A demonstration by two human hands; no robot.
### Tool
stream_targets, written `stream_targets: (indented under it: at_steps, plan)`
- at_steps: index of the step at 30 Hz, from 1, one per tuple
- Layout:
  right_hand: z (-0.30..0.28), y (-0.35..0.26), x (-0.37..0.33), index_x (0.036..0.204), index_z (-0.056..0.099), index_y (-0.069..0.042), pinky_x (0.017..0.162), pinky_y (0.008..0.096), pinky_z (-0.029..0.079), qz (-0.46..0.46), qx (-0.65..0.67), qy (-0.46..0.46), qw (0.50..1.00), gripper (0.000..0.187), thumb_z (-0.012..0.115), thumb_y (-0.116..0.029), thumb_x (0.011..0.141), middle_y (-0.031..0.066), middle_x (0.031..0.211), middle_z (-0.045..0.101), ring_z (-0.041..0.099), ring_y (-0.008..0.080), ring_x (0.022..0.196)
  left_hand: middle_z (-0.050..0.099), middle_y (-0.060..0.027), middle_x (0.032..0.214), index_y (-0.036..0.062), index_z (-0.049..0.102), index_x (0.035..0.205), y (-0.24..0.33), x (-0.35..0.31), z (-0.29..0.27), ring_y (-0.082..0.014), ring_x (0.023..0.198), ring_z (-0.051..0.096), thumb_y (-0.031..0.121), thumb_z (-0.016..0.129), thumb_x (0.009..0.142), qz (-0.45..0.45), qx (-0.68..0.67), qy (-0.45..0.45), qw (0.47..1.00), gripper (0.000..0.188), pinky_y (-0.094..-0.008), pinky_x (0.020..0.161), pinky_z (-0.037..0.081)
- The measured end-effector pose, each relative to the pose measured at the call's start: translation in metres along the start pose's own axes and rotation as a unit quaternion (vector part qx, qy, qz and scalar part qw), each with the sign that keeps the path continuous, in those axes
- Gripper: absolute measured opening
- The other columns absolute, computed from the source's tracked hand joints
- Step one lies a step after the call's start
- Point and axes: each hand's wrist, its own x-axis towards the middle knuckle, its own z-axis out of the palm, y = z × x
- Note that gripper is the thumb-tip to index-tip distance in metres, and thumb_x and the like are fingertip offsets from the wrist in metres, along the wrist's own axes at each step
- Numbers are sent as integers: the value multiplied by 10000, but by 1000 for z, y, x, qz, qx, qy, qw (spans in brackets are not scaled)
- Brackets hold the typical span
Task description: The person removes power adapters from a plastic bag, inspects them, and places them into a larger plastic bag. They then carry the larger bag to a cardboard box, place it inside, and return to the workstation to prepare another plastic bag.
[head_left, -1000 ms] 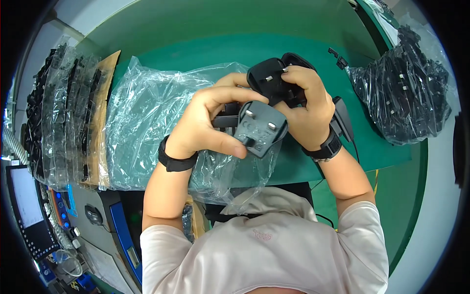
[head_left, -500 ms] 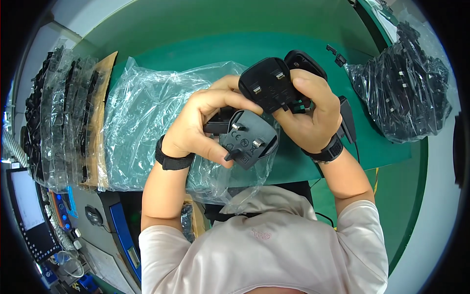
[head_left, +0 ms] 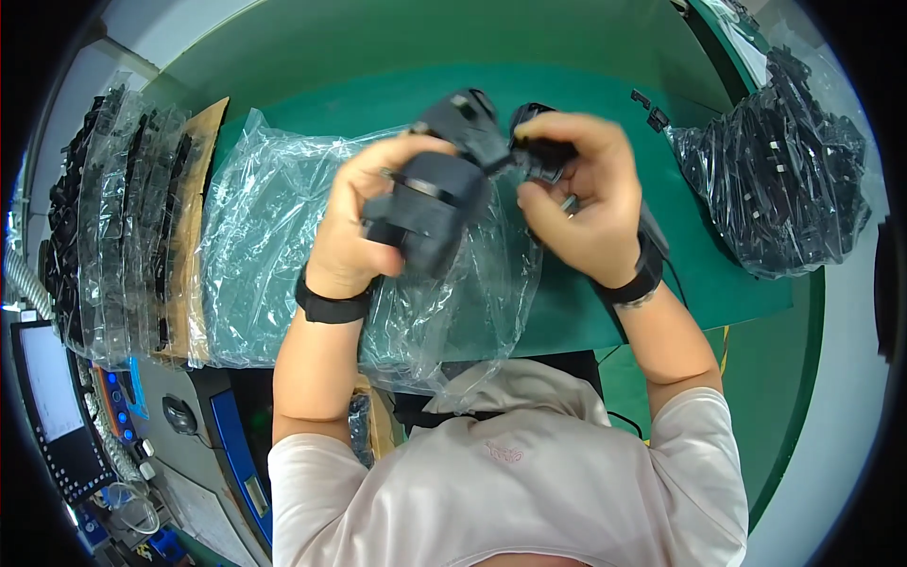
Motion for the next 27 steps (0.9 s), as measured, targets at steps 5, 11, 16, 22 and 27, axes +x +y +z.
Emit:
stream_targets:
  at_steps: [5,11,16,22,27]
  plan:
    - [-15,-4,11,1183,360,-66,547,202,408,229,431,-8,873,534,544,39,693,178,1101,503,516,132,644,574,-131,855,-34,455,1155,-10,1,-9,-235,808,547,572,789,477,93,-210,-19,973,969,-353,691,445]
    - [-13,5,7,1069,447,-129,387,177,301,386,517,15,764,245,345,-319,952,-37,554,401,317,46,397,632,-141,798,-18,430,1207,-18,0,-1,-259,925,590,602,746,520,2,-104,-37,994,978,-444,930,378]
    - [7,-2,2,1087,446,-177,389,180,295,437,524,66,728,171,406,-245,935,-13,610,429,336,52,431,619,-125,804,38,409,1256,-26,10,-5,-218,886,586,654,634,624,85,-289,-90,949,911,-511,1035,230]
    - [-3,13,-1,1084,437,-216,398,221,336,397,611,13,685,185,469,-199,902,41,628,505,429,115,460,607,-115,816,5,513,1099,-26,8,-7,-191,779,569,575,592,717,21,-232,-37,972,691,-465,985,301]
    - [9,13,-6,1102,419,-204,407,231,337,407,641,-12,651,189,438,-175,916,44,659,537,438,125,462,606,-109,794,-14,493,1125,-29,4,-6,-188,793,569,613,599,688,59,-166,-17,984,771,-340,871,389]
